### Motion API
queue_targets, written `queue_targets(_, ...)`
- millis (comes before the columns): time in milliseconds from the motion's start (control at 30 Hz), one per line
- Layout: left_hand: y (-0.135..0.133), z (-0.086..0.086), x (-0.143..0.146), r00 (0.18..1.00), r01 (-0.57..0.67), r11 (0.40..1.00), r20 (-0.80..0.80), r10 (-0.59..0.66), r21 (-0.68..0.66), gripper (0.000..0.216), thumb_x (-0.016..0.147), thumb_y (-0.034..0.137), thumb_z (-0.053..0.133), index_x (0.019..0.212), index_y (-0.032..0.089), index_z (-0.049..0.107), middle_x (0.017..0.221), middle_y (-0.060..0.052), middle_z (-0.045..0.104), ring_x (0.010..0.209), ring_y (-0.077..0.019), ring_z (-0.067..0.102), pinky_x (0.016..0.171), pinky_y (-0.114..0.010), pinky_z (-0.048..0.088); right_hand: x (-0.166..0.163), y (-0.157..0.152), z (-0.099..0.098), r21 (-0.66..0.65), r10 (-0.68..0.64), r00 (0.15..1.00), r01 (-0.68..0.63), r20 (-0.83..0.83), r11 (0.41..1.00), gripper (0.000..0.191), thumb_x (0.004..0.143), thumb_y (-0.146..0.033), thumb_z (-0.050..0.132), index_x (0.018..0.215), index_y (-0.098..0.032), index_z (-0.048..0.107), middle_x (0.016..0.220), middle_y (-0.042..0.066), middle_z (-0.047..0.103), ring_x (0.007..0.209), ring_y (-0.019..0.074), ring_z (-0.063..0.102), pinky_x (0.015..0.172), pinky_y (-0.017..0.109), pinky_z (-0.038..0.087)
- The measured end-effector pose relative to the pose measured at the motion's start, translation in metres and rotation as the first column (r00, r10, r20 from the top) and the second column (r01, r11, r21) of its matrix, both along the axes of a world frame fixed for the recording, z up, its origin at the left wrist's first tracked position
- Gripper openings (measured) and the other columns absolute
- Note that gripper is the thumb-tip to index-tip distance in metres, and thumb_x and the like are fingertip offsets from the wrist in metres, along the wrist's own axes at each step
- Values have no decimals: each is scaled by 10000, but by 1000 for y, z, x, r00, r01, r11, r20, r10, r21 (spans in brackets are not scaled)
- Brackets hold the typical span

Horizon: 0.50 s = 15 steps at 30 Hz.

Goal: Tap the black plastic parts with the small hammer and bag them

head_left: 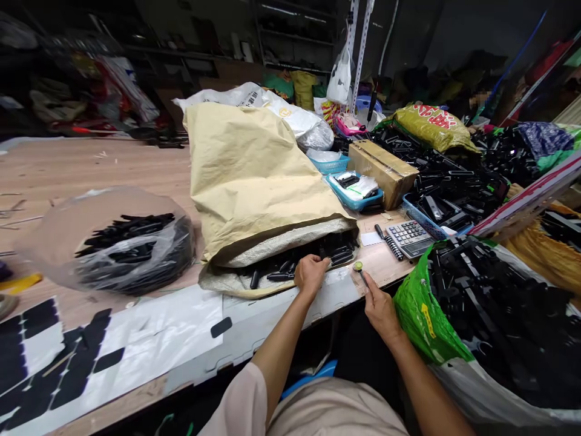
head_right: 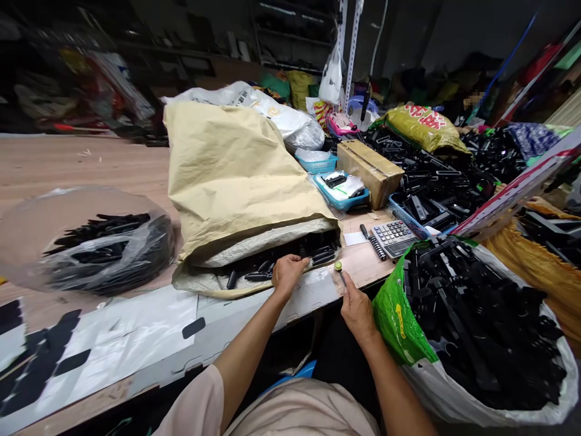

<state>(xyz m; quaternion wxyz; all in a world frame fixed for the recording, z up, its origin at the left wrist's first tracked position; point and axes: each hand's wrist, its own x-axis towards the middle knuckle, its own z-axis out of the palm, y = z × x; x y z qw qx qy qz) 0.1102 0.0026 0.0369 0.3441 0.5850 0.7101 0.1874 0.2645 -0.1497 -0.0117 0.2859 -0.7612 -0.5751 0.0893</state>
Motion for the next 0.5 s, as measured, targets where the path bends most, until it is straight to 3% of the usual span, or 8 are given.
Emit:
queue_targets(100,-20,11,-20,993,114,983,3,-115,141,155,734,387,652,781,239,657,799,-12,694,780,-209,635,638,-281,391,0,0,0,1,3,1000,-3,-22,1000,536,942,-149,417,1472,-181,494,1178,114,742,965,240,747,877,305,570)
queue_targets(233,-54,14,-66,942,327,890,-189,-278,318,85,720,283,635,770,230,591,824,13,649,756,-176,593,639,-271,376,-1,-1,2,3,10,999,-10,-43,1000,543,935,-155,419,1472,-180,493,1247,111,711,1010,247,734,900,312,558)
queue_targets(300,-63,5,-89,914,394,864,-239,-329,315,74,729,250,627,799,233,612,829,14,648,777,-181,593,661,-275,392,0,-1,3,-1,7,998,-7,-55,1000,544,934,-162,414,1472,-181,494,1270,111,699,1033,250,725,909,312,548)
queue_targets(400,-65,-19,-112,899,437,831,-177,-400,343,131,760,246,643,886,231,677,839,-4,651,832,-193,608,750,-293,446,1,-1,6,-10,-4,996,3,-86,1000,528,939,-182,410,1455,-181,520,1256,114,705,989,243,732,874,299,550)
queue_targets(500,-60,-41,-120,903,406,809,-50,-427,425,191,792,331,685,949,225,710,832,-13,654,829,-194,617,789,-312,478,-2,-4,11,9,-21,990,23,-139,1000,513,951,-218,400,1444,-164,533,1017,96,773,799,209,735,755,269,558)
